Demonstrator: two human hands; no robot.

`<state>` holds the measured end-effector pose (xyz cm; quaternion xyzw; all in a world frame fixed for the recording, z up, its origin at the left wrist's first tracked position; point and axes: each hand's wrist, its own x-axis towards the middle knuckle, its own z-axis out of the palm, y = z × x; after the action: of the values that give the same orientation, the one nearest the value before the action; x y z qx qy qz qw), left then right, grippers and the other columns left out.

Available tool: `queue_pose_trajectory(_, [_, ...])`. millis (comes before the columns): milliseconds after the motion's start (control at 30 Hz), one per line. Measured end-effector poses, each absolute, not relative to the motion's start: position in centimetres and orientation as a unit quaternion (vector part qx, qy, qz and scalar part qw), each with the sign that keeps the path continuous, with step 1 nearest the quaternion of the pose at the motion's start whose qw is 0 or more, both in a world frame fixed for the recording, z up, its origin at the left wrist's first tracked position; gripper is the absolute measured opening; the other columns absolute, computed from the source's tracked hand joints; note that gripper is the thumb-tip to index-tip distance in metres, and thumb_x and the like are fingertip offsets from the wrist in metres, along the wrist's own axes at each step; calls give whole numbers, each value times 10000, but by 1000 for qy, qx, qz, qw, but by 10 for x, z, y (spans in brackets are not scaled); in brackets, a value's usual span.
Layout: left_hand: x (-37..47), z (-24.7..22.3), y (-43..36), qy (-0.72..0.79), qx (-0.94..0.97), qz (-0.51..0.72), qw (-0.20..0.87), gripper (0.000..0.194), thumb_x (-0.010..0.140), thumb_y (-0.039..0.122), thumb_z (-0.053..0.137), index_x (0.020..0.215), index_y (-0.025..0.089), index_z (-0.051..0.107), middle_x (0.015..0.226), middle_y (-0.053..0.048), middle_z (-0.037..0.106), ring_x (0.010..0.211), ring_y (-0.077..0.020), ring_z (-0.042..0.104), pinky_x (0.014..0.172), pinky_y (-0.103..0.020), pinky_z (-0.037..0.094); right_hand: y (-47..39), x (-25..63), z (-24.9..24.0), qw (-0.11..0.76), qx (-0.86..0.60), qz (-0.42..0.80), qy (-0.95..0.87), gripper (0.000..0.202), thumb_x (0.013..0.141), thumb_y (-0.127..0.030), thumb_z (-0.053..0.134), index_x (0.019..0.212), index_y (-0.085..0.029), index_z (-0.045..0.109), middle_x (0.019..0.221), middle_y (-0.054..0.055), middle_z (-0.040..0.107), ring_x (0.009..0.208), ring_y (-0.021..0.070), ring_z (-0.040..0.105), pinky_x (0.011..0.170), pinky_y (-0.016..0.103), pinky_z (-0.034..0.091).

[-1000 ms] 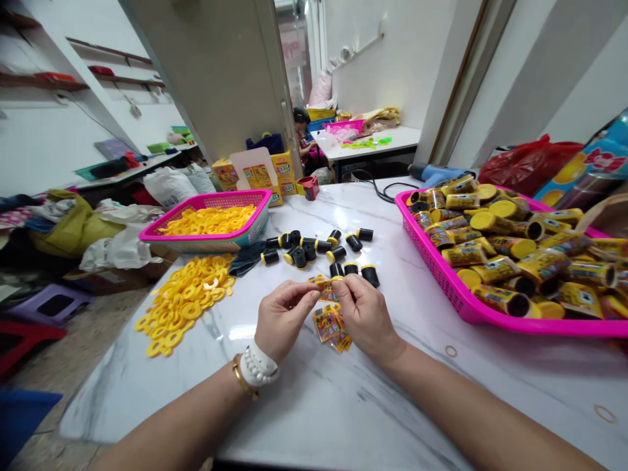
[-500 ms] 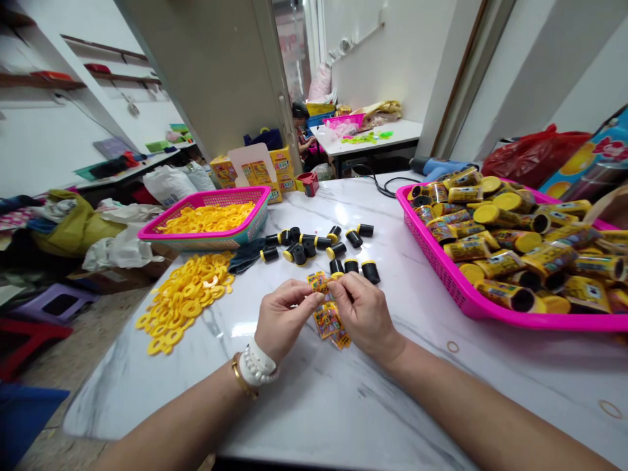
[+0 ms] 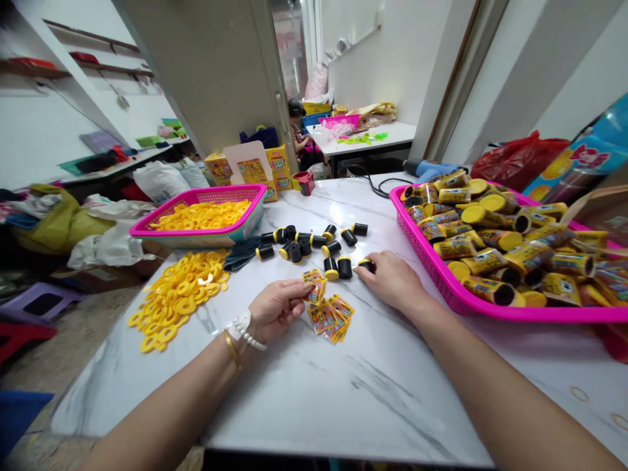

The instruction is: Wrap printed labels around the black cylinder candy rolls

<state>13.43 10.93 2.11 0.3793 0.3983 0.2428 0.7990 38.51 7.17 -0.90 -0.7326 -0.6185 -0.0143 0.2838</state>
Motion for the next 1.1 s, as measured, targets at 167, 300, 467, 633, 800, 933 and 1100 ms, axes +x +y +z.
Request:
queue_pose_trajectory(167, [132, 23, 115, 392, 328, 262, 819, 134, 753, 159, 757, 861, 84, 730, 922, -103, 715, 448, 17, 383, 335, -93, 189, 69, 393, 10, 459, -660, 291, -519, 268, 653, -359, 803, 855, -210, 709, 661, 14, 703, 511, 176, 652, 473, 292, 499])
queue_pose_trajectory(300, [135, 19, 117, 401, 292, 287, 820, 85, 775, 154, 739, 828, 95, 708, 768, -33, 658, 409, 22, 331, 320, -94, 149, 56, 362, 28, 578, -506, 480, -424, 398, 673, -350, 816, 1014, -196, 680, 999, 91, 752, 810, 246, 747, 750, 414, 623])
queue_pose_trajectory(467, [137, 16, 113, 377, 266, 294, 837, 75, 784, 127, 728, 801, 96, 661, 715, 2, 606, 398, 22, 347, 322, -100, 146, 47, 327, 22, 549, -484, 508, -455, 340, 711, -334, 788, 997, -190, 675, 921, 65, 741, 776, 207, 717, 752, 397, 616])
queue_pose_trajectory(633, [136, 18, 112, 355, 251, 306, 847, 101, 780, 127, 724, 844, 91, 655, 716, 9, 591, 400, 28, 328, 330, -99, 138, 44, 319, 16, 533, -563, 359, -520, 279, 731, -306, 755, 974, -193, 676, 823, 31, 692, 740, 179, 664, 698, 336, 580])
queue_pose_trajectory(800, [138, 14, 110, 356, 255, 315, 842, 104, 754, 144, 722, 828, 98, 664, 696, 13, 587, 401, 14, 349, 334, -118, 142, 37, 311, 16, 518, -565, 328, -552, 224, 748, -285, 724, 945, -204, 653, 1076, 85, 700, 896, 218, 702, 834, 395, 586])
queue_pose_trajectory(933, [138, 14, 107, 353, 315, 325, 819, 245, 719, 256, 780, 863, 79, 692, 692, 0, 595, 426, 5, 385, 361, -128, 175, 37, 308, 13, 553, -534, 369, -522, 216, 731, -258, 748, 856, -208, 580, 1333, 119, 614, 1067, 244, 684, 924, 408, 567])
queue_pose_trajectory(1100, [135, 14, 109, 364, 387, 310, 788, 401, 645, 363, 846, 862, 58, 704, 569, 14, 531, 410, -22, 393, 375, -170, 128, 40, 312, 12, 565, -471, 440, -515, 236, 768, -295, 742, 926, -210, 589, 1071, 104, 727, 914, 211, 709, 794, 361, 595])
